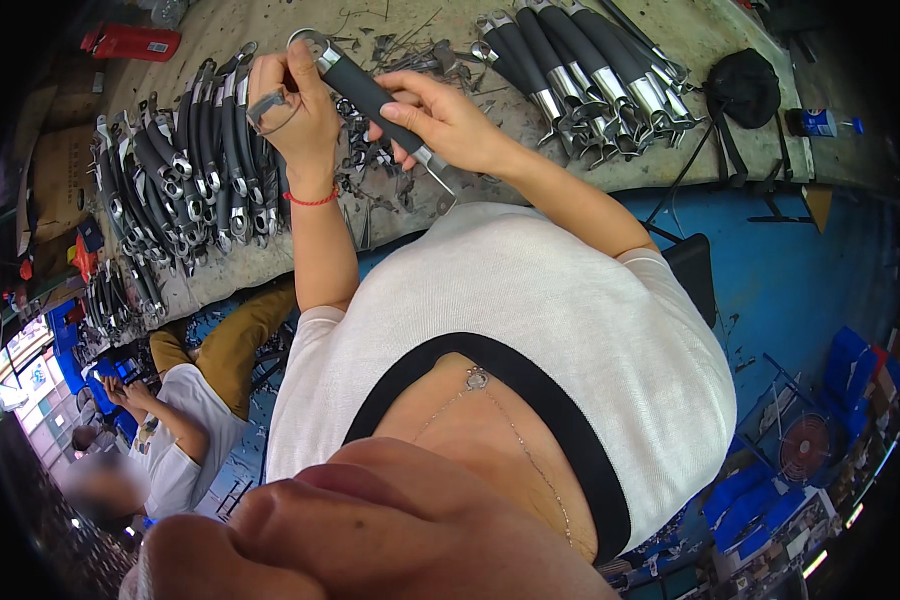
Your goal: The person picks up pot handles from a workbench, peels excess flash off the edges by hand, and places the handles onto piles on the table.
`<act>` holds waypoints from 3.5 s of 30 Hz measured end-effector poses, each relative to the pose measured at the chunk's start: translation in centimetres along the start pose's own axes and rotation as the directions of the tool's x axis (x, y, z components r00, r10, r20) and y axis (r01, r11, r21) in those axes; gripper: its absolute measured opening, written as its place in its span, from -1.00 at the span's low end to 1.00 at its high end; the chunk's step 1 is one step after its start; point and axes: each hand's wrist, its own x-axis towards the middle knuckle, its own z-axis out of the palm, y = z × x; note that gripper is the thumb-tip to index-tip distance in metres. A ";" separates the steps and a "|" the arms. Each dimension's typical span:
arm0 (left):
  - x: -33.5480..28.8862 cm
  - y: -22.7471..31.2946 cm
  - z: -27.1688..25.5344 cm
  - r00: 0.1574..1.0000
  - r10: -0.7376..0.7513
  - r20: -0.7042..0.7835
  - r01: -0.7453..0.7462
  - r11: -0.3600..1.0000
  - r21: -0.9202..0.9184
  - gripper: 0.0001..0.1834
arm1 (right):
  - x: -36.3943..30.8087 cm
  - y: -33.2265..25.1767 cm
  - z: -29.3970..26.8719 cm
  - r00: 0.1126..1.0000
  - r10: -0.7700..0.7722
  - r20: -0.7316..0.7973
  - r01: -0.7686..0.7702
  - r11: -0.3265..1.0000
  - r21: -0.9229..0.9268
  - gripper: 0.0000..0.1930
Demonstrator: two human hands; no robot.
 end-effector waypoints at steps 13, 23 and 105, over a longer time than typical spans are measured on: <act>-2.2 -2.1 2.5 0.981 -0.154 0.118 0.154 0.988 0.009 -0.71 | 0.9 -1.5 0.2 0.984 -0.064 0.166 0.018 0.964 0.264 -0.60; -2.5 -2.2 1.0 0.900 -0.313 0.304 0.409 0.847 -0.340 -0.75 | 2.0 -1.9 -0.2 0.922 -0.107 0.372 -0.021 0.946 0.324 -0.31; -15.8 10.0 -29.6 0.974 -0.180 0.138 0.134 0.948 0.289 -0.64 | -14.6 3.4 21.9 0.877 0.445 0.178 -0.458 0.888 0.036 -0.77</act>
